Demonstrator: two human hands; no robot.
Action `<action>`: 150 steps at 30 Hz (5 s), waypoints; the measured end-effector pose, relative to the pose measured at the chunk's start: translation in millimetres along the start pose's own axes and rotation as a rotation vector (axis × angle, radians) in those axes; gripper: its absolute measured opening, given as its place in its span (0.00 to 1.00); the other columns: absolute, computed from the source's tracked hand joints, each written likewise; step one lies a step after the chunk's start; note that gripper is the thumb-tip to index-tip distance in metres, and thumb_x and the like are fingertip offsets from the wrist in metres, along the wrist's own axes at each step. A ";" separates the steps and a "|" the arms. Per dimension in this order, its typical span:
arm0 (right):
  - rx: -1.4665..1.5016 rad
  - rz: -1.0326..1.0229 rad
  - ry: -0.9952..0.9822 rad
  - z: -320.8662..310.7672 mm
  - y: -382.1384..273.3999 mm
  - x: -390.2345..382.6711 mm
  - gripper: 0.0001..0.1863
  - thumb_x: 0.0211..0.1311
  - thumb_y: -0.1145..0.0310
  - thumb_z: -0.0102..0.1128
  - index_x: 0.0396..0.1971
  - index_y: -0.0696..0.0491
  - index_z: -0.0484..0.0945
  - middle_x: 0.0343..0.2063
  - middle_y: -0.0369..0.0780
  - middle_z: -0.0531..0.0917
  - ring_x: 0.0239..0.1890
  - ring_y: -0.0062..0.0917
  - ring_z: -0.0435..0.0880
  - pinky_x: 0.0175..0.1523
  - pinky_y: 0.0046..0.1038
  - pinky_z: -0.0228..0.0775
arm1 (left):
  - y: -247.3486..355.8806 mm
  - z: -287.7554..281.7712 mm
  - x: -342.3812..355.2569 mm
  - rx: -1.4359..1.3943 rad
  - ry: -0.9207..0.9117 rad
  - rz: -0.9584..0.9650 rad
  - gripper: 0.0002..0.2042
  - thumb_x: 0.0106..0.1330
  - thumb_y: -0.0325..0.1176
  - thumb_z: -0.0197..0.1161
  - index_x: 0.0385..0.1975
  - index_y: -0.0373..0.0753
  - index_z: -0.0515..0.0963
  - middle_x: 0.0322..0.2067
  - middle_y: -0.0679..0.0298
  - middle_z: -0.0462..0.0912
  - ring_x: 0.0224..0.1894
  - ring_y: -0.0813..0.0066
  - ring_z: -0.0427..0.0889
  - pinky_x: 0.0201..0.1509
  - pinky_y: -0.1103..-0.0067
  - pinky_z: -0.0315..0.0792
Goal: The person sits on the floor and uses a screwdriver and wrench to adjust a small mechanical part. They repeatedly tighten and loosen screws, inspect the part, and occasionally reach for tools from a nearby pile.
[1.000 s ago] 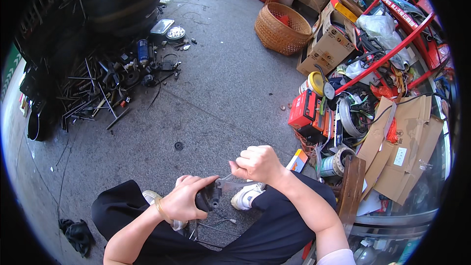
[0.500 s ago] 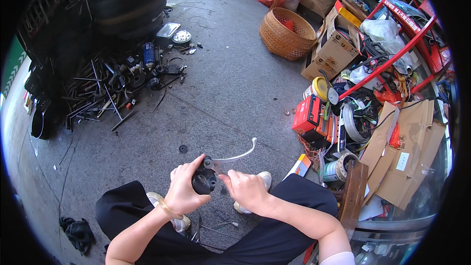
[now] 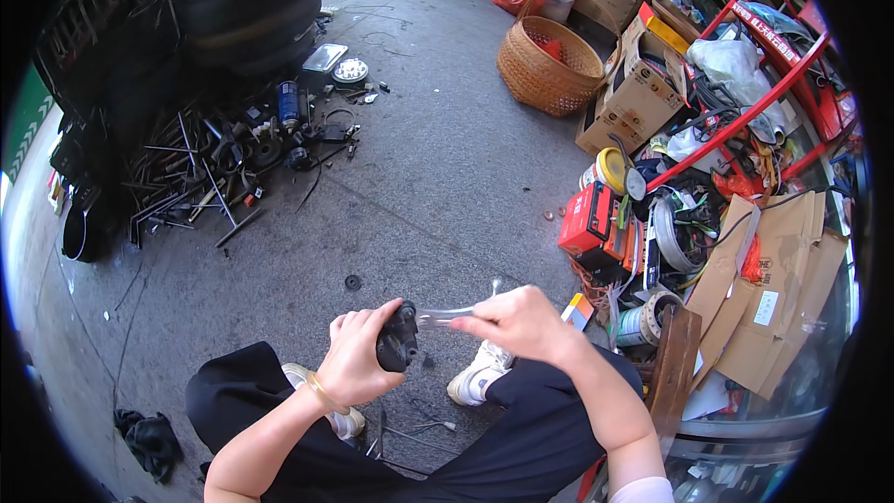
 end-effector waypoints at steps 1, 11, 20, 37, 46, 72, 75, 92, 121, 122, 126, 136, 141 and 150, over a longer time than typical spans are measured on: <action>0.032 0.033 0.011 -3.2 8.4 0.4 0.28 0.55 0.50 0.54 0.05 0.55 0.67 0.05 0.41 0.68 0.10 0.33 0.70 0.16 0.30 0.58 | 1.1 -1.9 -0.8 0.016 -0.051 0.013 0.40 0.35 0.33 0.64 0.56 0.37 0.58 0.41 0.55 0.69 0.48 0.59 0.66 0.59 0.63 0.49; 0.208 0.212 -0.350 -1.8 16.6 6.6 0.33 0.50 0.47 0.59 0.03 0.60 0.62 0.03 0.39 0.56 0.08 0.21 0.53 0.16 0.27 0.48 | 4.1 3.4 -7.0 0.057 -0.275 0.187 0.42 0.33 0.35 0.66 0.56 0.40 0.60 0.39 0.56 0.70 0.46 0.58 0.68 0.60 0.58 0.47; 0.195 0.211 -0.474 0.5 16.1 10.1 0.31 0.46 0.46 0.61 0.04 0.60 0.66 0.02 0.40 0.60 0.08 0.22 0.58 0.17 0.26 0.52 | 4.6 3.4 -7.5 0.135 -0.396 0.217 0.41 0.36 0.34 0.65 0.58 0.42 0.58 0.41 0.55 0.70 0.49 0.58 0.68 0.59 0.50 0.46; 0.090 0.223 -0.412 6.6 10.6 6.5 0.30 0.47 0.40 0.54 0.10 0.56 0.75 0.09 0.43 0.74 0.17 0.36 0.76 0.27 0.30 0.67 | -0.3 -1.5 -5.5 0.034 -0.400 0.203 0.40 0.34 0.33 0.65 0.56 0.40 0.61 0.38 0.55 0.70 0.45 0.58 0.69 0.60 0.57 0.47; 0.117 0.312 -0.198 27.0 11.6 3.2 0.30 0.48 0.40 0.55 0.09 0.57 0.74 0.07 0.43 0.72 0.13 0.35 0.72 0.24 0.30 0.64 | -7.6 6.2 -7.4 0.089 -0.165 0.177 0.39 0.30 0.32 0.64 0.54 0.38 0.64 0.37 0.57 0.70 0.43 0.60 0.67 0.53 0.70 0.55; 0.051 0.297 0.018 34.5 0.8 -1.2 0.31 0.49 0.41 0.54 0.03 0.54 0.70 0.06 0.40 0.72 0.12 0.33 0.74 0.20 0.30 0.64 | -5.4 11.8 -9.6 0.072 -0.013 0.061 0.39 0.29 0.30 0.64 0.52 0.42 0.65 0.39 0.59 0.69 0.45 0.62 0.66 0.55 0.67 0.52; -0.018 0.217 0.058 36.6 -1.6 -4.3 0.29 0.51 0.44 0.54 0.05 0.54 0.69 0.06 0.39 0.72 0.11 0.32 0.74 0.18 0.29 0.63 | -2.3 18.1 -12.2 0.154 0.112 0.080 0.38 0.29 0.28 0.64 0.52 0.40 0.64 0.40 0.59 0.69 0.45 0.62 0.66 0.55 0.66 0.51; 0.134 -0.062 0.098 9.6 -16.6 -17.7 0.10 0.51 0.62 0.58 0.20 0.53 0.74 0.18 0.37 0.75 0.24 0.27 0.77 0.26 0.27 0.67 | 1.3 10.0 -15.6 0.604 0.704 0.501 0.17 0.51 0.29 0.58 0.41 0.53 0.65 0.40 0.57 0.72 0.42 0.67 0.72 0.57 0.50 0.45; 0.346 -0.102 0.301 23.1 -18.0 -19.9 0.07 0.43 0.69 0.66 0.23 0.54 0.79 0.18 0.35 0.74 0.18 0.25 0.71 0.28 0.26 0.63 | 4.8 9.4 -18.8 0.148 0.628 0.519 0.35 0.27 0.30 0.70 0.42 0.45 0.60 0.40 0.54 0.70 0.43 0.59 0.70 0.54 0.53 0.51; 0.330 -0.049 0.312 24.4 -20.9 -18.1 0.06 0.48 0.69 0.63 0.24 0.56 0.78 0.19 0.37 0.76 0.17 0.25 0.72 0.26 0.25 0.63 | 2.9 17.6 -16.3 0.053 0.641 0.485 0.36 0.28 0.28 0.70 0.43 0.42 0.60 0.42 0.53 0.68 0.44 0.57 0.69 0.54 0.56 0.53; 0.501 0.275 0.174 28.2 -28.5 -14.5 0.10 0.55 0.66 0.59 0.27 0.59 0.78 0.20 0.38 0.76 0.19 0.18 0.72 0.24 0.21 0.62 | 3.6 31.2 -20.4 -0.255 0.540 0.069 0.39 0.29 0.26 0.68 0.50 0.36 0.59 0.41 0.55 0.67 0.45 0.57 0.66 0.52 0.68 0.56; 0.425 0.361 0.098 25.6 -28.3 -12.0 0.12 0.56 0.64 0.57 0.25 0.59 0.78 0.14 0.39 0.76 0.16 0.17 0.71 0.22 0.21 0.62 | 14.9 12.0 -15.2 -0.026 0.368 0.100 0.37 0.30 0.26 0.66 0.50 0.36 0.62 0.42 0.57 0.70 0.46 0.58 0.67 0.53 0.69 0.56; 0.391 0.276 0.081 16.8 -25.1 -12.4 0.12 0.55 0.63 0.58 0.20 0.55 0.77 0.11 0.39 0.74 0.12 0.26 0.73 0.19 0.26 0.62 | 13.7 11.9 -13.0 -0.145 0.308 0.116 0.37 0.30 0.26 0.65 0.49 0.36 0.63 0.42 0.56 0.69 0.47 0.58 0.67 0.52 0.67 0.56; -0.057 -0.051 0.093 -8.6 -13.6 -9.2 0.08 0.44 0.64 0.64 0.14 0.51 0.77 0.10 0.35 0.71 0.14 0.25 0.72 0.19 0.26 0.62 | 10.6 9.7 -10.3 0.442 0.211 0.367 0.31 0.33 0.27 0.64 0.47 0.41 0.69 0.41 0.59 0.69 0.44 0.63 0.68 0.49 0.66 0.57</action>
Point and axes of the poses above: each hand's wrist, its own x-axis towards the middle knuckle, its own z-axis out of the palm, y = z × x, the point moved 1 cm from there along x, towards the middle knuckle
